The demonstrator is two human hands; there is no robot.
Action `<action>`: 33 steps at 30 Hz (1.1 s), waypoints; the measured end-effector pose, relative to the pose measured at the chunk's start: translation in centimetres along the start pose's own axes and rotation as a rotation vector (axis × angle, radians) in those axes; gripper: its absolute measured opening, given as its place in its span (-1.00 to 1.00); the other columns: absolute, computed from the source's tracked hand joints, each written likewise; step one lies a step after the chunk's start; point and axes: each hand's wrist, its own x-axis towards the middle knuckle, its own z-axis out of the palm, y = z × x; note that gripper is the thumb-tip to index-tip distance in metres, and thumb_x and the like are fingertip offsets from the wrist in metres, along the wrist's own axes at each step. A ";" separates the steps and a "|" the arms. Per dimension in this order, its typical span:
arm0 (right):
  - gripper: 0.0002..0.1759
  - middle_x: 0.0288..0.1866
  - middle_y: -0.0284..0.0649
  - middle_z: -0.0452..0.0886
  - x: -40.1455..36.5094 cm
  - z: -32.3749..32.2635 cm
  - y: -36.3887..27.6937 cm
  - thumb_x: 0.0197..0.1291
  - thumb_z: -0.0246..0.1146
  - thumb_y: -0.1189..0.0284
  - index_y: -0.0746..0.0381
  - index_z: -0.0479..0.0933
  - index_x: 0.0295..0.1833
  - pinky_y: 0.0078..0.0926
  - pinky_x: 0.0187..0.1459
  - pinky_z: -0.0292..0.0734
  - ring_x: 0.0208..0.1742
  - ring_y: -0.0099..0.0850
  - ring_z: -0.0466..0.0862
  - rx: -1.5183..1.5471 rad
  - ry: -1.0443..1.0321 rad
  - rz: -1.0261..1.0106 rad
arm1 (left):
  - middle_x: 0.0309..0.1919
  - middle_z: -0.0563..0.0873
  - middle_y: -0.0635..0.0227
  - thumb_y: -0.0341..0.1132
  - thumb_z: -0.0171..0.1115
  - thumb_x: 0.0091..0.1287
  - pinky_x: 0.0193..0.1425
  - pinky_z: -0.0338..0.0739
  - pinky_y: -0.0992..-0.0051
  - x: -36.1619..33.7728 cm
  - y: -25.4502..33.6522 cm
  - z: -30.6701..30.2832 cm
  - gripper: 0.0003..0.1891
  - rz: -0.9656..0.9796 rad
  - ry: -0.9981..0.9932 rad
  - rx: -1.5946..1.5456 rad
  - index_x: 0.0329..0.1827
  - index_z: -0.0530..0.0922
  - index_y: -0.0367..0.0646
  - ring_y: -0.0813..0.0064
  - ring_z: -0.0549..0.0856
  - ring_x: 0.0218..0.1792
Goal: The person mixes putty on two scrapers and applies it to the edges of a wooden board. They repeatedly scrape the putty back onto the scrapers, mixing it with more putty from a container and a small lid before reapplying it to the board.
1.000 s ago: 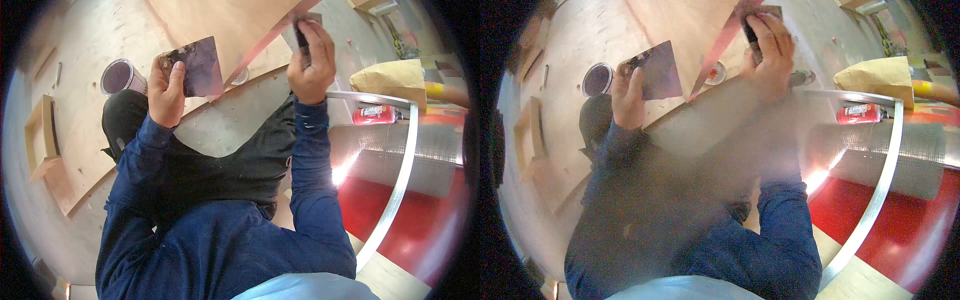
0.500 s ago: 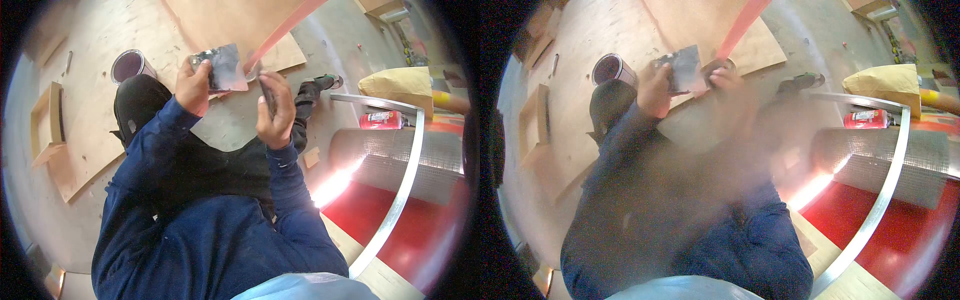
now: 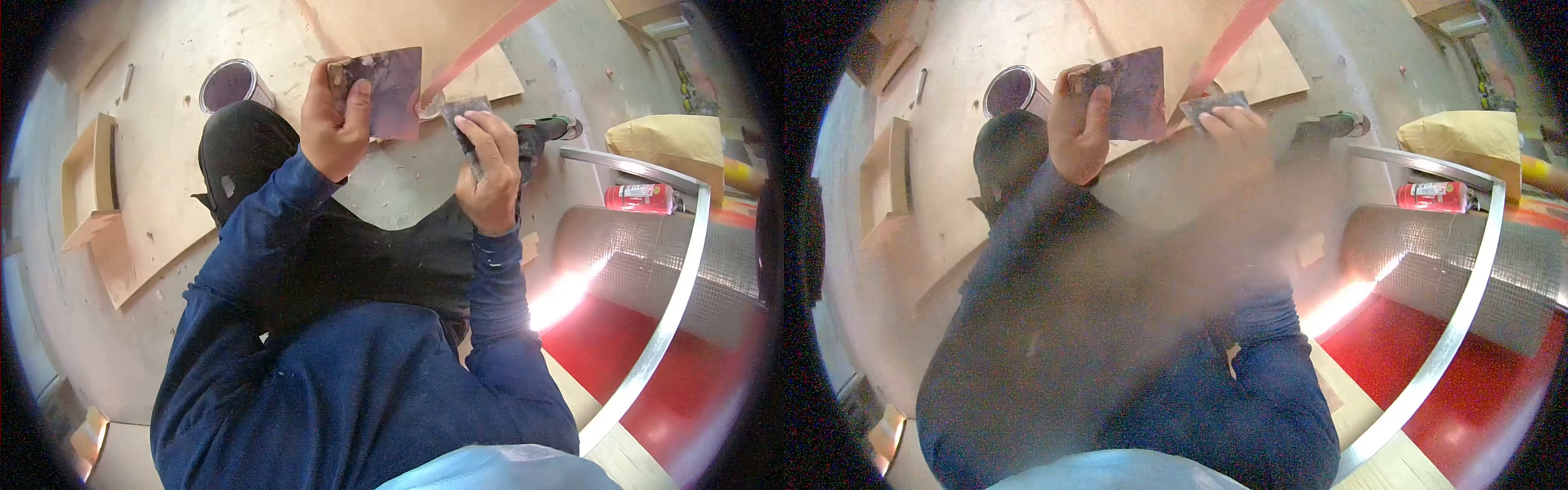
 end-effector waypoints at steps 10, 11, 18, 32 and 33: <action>-0.44 0.09 -0.16 0.54 -4.1 5.1 1.5 -0.23 0.23 0.66 0.19 0.56 0.04 -0.14 0.18 0.34 0.18 -0.11 0.49 0.009 -0.426 -0.062 | -0.20 0.61 0.45 -0.49 0.10 0.44 -0.02 0.45 0.65 2.6 -0.7 -1.6 -0.83 0.094 0.201 -0.089 0.05 0.44 -0.24 0.68 0.56 -0.19; -0.43 0.11 -0.12 0.52 -4.0 5.5 2.7 -0.24 0.24 0.66 0.19 0.56 0.06 -0.15 0.19 0.34 0.18 -0.09 0.48 -0.040 -0.272 -0.006 | -0.20 0.64 0.43 -0.47 0.10 0.45 0.00 0.46 0.65 2.6 -1.4 -2.3 -0.81 0.079 0.185 -0.046 0.08 0.45 -0.25 0.68 0.57 -0.17; -0.51 0.22 -0.04 0.47 -2.5 3.7 3.4 0.15 0.24 0.56 0.27 0.43 0.24 -0.11 0.20 0.43 0.21 -0.06 0.51 0.040 -0.085 0.103 | -0.17 0.64 0.31 -0.42 0.04 0.48 -0.10 0.62 0.52 2.5 -3.1 -1.9 -0.81 -0.178 0.166 -0.299 0.07 0.43 -0.30 0.52 0.67 -0.21; -0.66 0.16 -0.21 0.50 -5.9 7.0 2.2 0.35 0.12 0.54 0.27 0.45 0.23 -0.44 0.23 0.37 0.18 -0.37 0.50 0.141 -0.408 0.200 | -0.24 0.64 0.26 -0.47 0.02 0.46 -0.18 0.56 0.56 0.2 -1.2 0.3 -0.83 -0.241 0.139 -0.217 0.02 0.36 -0.34 0.61 0.61 -0.24; -0.66 0.14 -0.20 0.52 -6.1 7.0 2.1 0.35 0.12 0.53 0.27 0.45 0.22 -0.44 0.23 0.38 0.16 -0.38 0.51 0.265 -0.355 0.359 | -0.24 0.64 0.27 -0.46 0.02 0.46 -0.18 0.56 0.54 0.5 -2.4 0.5 -0.84 -0.180 0.127 -0.277 0.02 0.37 -0.33 0.60 0.61 -0.24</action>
